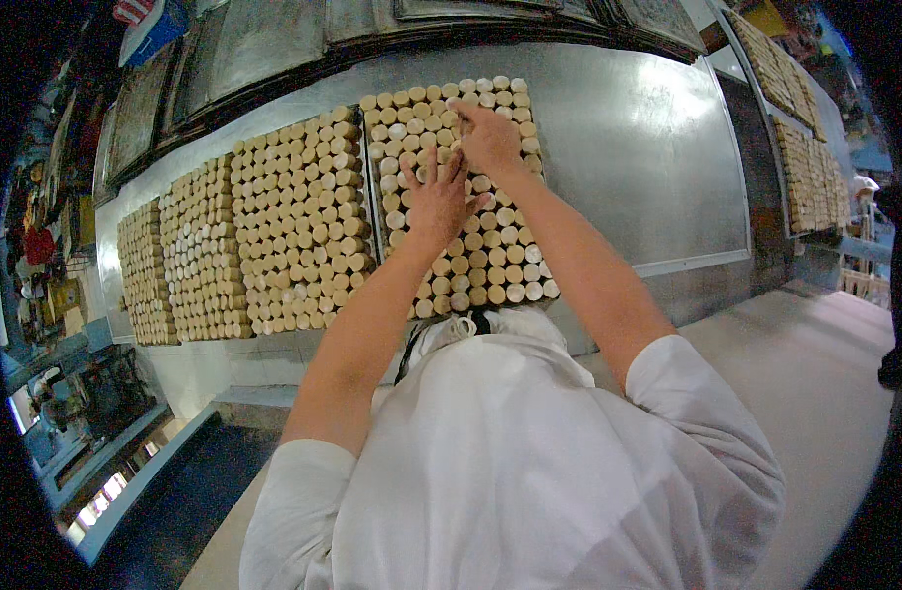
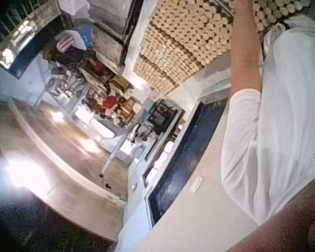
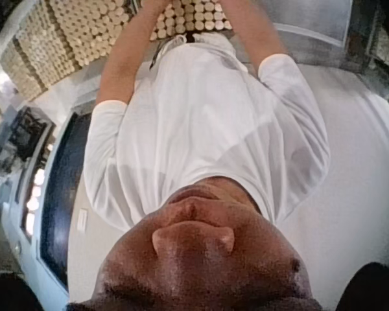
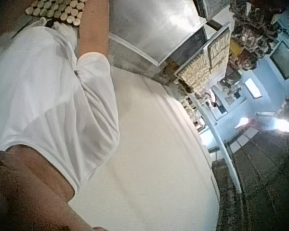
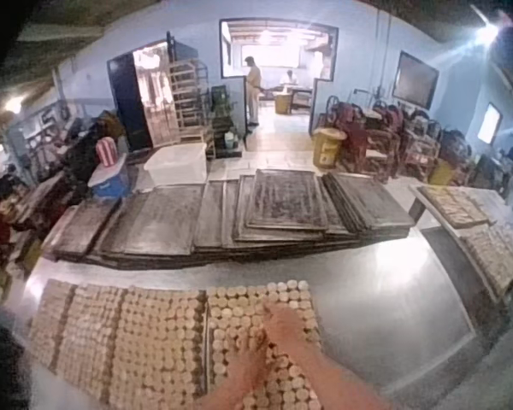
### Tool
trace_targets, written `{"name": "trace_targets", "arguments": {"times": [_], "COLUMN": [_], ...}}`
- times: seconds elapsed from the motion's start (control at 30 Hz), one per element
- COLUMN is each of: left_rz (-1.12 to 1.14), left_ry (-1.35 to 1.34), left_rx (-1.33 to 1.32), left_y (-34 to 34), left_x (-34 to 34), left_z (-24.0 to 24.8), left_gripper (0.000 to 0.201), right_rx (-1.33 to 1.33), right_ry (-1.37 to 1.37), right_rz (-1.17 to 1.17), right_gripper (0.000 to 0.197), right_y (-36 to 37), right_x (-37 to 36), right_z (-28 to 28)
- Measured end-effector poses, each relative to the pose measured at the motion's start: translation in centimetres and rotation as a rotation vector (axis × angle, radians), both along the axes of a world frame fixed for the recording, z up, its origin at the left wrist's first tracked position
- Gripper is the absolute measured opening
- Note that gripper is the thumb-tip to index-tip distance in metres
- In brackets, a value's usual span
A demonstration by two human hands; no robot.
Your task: The person arranges small round dough pieces on multiple metal baking trays. They pick up individual dough pucks and place them in neat rows, filling the trays methodically.
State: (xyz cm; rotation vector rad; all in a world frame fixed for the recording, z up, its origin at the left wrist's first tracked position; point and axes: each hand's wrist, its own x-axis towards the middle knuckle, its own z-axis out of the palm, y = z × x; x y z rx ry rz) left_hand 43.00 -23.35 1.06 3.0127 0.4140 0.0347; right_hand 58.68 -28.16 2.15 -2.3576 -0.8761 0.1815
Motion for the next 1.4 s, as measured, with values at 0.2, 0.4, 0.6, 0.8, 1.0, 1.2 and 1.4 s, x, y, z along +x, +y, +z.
{"name": "trace_targets", "arguments": {"times": [0.2, 0.4, 0.6, 0.8, 1.0, 1.2, 1.4], "left_rz": [-0.013, -0.064, -0.058, -0.090, -0.154, -0.161, -0.182], "left_ry": [0.044, -0.078, -0.009, 0.050, 0.059, 0.032, 0.198], "left_rx": [0.003, -0.022, -0.007, -0.050, -0.081, -0.070, -0.107], "left_y": [-0.3, -1.0, -1.6, -1.8, -2.5, -2.8, -3.5], "left_x": [1.0, 1.3, 1.0, -0.6, -2.4, -2.1, 0.0], "left_z": [-1.1, -1.6, -0.6, 0.3, -1.7, -1.9, -0.4], "left_gripper": [0.082, 0.082, 0.077, 0.073, 0.075, 0.082, 0.084], "right_rx": [0.127, 0.011, -0.026, 0.138, -0.054, 0.146, 0.031], "right_ry": [0.107, 0.014, -0.052, -0.037, -0.091, -0.047, -0.020], "right_rz": [-0.010, -0.011, -0.062, -0.067, -0.041, -0.161, -0.008], "right_gripper": [0.036, 0.038, 0.039, 0.038, 0.038, 0.035, 0.034], "right_y": [-1.9, -3.5, -4.2, -5.3, -6.8, -7.8, -7.6], "right_x": [-0.1, 0.2, -1.7, -2.6, -5.0, -3.2, -1.6], "right_z": [0.6, 0.8, -0.1, 1.1, 0.8, -0.9, 0.0]}}
